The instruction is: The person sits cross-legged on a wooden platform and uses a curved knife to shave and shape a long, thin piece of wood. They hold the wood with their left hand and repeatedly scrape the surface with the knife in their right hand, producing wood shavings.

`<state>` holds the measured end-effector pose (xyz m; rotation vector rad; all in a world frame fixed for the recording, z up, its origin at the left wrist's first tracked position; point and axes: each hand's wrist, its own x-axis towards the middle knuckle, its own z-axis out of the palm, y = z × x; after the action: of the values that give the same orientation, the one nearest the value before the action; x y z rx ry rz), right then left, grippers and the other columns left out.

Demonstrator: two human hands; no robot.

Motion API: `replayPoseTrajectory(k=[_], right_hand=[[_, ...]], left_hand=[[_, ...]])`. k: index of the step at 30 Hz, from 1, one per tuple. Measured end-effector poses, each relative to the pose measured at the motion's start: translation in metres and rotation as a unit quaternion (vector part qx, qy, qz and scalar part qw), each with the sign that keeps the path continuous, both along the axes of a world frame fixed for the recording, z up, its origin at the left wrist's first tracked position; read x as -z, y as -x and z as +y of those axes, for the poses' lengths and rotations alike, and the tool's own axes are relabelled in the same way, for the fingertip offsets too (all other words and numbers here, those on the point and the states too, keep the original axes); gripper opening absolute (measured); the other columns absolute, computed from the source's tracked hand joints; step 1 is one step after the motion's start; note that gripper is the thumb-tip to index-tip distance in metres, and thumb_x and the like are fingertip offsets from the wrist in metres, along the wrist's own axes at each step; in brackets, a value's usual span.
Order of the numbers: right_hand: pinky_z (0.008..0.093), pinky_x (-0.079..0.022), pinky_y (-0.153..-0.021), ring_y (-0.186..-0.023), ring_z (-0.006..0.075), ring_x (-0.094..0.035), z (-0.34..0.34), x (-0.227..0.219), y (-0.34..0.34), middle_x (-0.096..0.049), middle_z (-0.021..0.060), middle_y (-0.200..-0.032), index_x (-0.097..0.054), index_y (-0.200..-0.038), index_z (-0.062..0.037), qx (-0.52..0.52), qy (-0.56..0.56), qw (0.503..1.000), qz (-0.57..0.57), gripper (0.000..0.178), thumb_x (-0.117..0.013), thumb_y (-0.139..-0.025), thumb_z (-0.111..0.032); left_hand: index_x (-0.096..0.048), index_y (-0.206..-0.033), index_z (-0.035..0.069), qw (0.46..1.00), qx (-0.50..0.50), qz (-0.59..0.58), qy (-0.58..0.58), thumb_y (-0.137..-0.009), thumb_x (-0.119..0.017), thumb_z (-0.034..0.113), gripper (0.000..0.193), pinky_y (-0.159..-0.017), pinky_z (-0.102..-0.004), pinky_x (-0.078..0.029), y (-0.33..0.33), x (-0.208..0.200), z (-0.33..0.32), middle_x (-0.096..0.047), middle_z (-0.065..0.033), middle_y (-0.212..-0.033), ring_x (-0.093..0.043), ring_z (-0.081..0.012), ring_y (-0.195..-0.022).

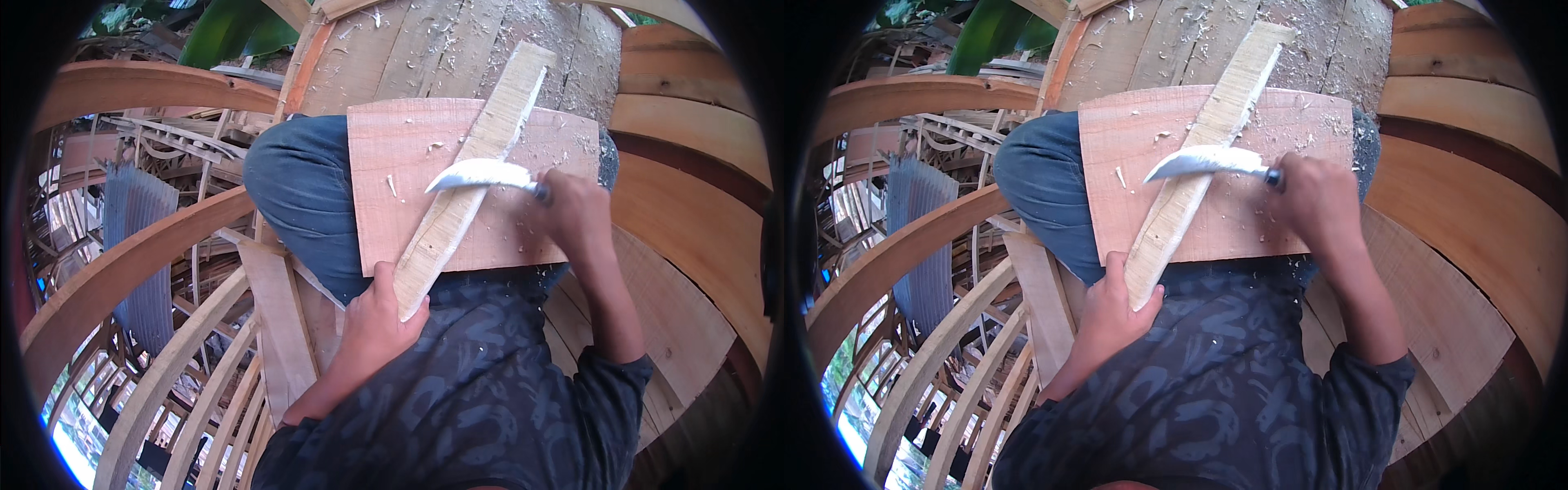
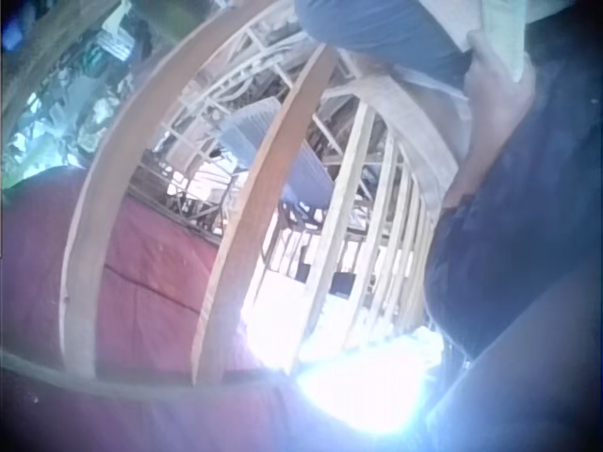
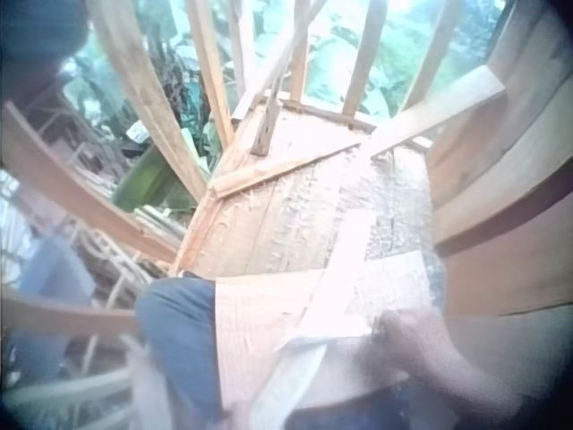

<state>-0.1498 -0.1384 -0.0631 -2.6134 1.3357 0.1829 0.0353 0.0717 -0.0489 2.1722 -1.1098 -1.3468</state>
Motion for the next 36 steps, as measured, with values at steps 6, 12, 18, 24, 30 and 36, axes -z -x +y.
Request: replayPoseTrajectory(k=[6,12,18,24,30,36], right_hand=[[0.0406,-0.050,-0.060,-0.061,0.0284,-0.064,-0.010,0.008,0.009,-0.062,0.0112,-0.063,-0.067,-0.075,-0.0114,0.007,0.028,1.000,-0.005,0.011,-0.063,-0.069,-0.020],[0.0397,-0.050,-0.061,-0.065,0.0295,-0.064,-0.032,0.011,0.014,-0.064,0.0126,-0.067,-0.067,-0.073,-0.0113,0.036,0.074,0.996,0.017,0.011,-0.061,-0.069,-0.019],[0.0402,-0.051,-0.064,-0.068,0.0293,-0.064,-0.034,0.015,0.010,-0.064,0.0122,-0.069,-0.068,-0.076,-0.0126,0.088,0.097,0.991,0.016,0.013,-0.061,-0.068,-0.019],[0.0422,-0.051,-0.067,-0.073,0.0328,-0.065,-0.042,0.019,0.008,-0.066,0.0151,-0.074,-0.069,-0.080,-0.0118,0.095,0.104,0.989,0.051,0.016,-0.058,-0.074,-0.022],[0.0442,-0.050,-0.071,-0.082,0.0369,-0.064,-0.138,-0.025,0.121,-0.065,0.0225,-0.084,-0.067,-0.087,-0.0021,0.331,0.185,0.923,0.060,0.031,-0.056,-0.084,-0.031],[0.0427,-0.049,-0.061,-0.067,0.0341,-0.063,-0.035,-0.035,0.025,-0.063,0.0170,-0.069,-0.067,-0.081,-0.0068,0.109,0.095,0.989,-0.019,0.015,-0.063,-0.079,-0.021]], left_hand=[[-0.037,-0.104,0.000,0.999,0.025,-0.012,0.024,-0.077,-0.065,0.021,0.044,-0.064,-0.0517,-0.047,0.000,0.002,0.001,-0.059,-0.0289,-0.080,-0.059,-0.0470,-0.073],[-0.037,-0.104,0.000,0.999,0.026,-0.024,0.019,-0.077,-0.065,0.020,0.044,-0.063,-0.0512,-0.048,0.002,-0.002,0.000,-0.059,-0.0280,-0.082,-0.059,-0.0466,-0.073],[-0.037,-0.105,0.000,0.999,0.030,-0.027,0.032,-0.077,-0.064,0.019,0.043,-0.063,-0.0509,-0.048,0.001,-0.003,-0.001,-0.058,-0.0280,-0.082,-0.059,-0.0465,-0.073],[-0.037,-0.105,0.000,0.999,0.017,-0.032,0.033,-0.077,-0.063,0.019,0.043,-0.062,-0.0508,-0.048,0.003,0.000,0.001,-0.058,-0.0285,-0.082,-0.059,-0.0467,-0.073],[-0.038,-0.105,-0.001,1.000,-0.007,0.008,-0.013,-0.078,-0.063,0.021,0.043,-0.064,-0.0528,-0.047,-0.001,-0.001,0.021,-0.060,-0.0289,-0.078,-0.059,-0.0471,-0.072],[-0.038,-0.105,-0.001,0.999,-0.024,-0.018,-0.014,-0.078,-0.064,0.024,0.045,-0.064,-0.0526,-0.047,0.003,0.001,0.013,-0.060,-0.0296,-0.077,-0.060,-0.0467,-0.073]])
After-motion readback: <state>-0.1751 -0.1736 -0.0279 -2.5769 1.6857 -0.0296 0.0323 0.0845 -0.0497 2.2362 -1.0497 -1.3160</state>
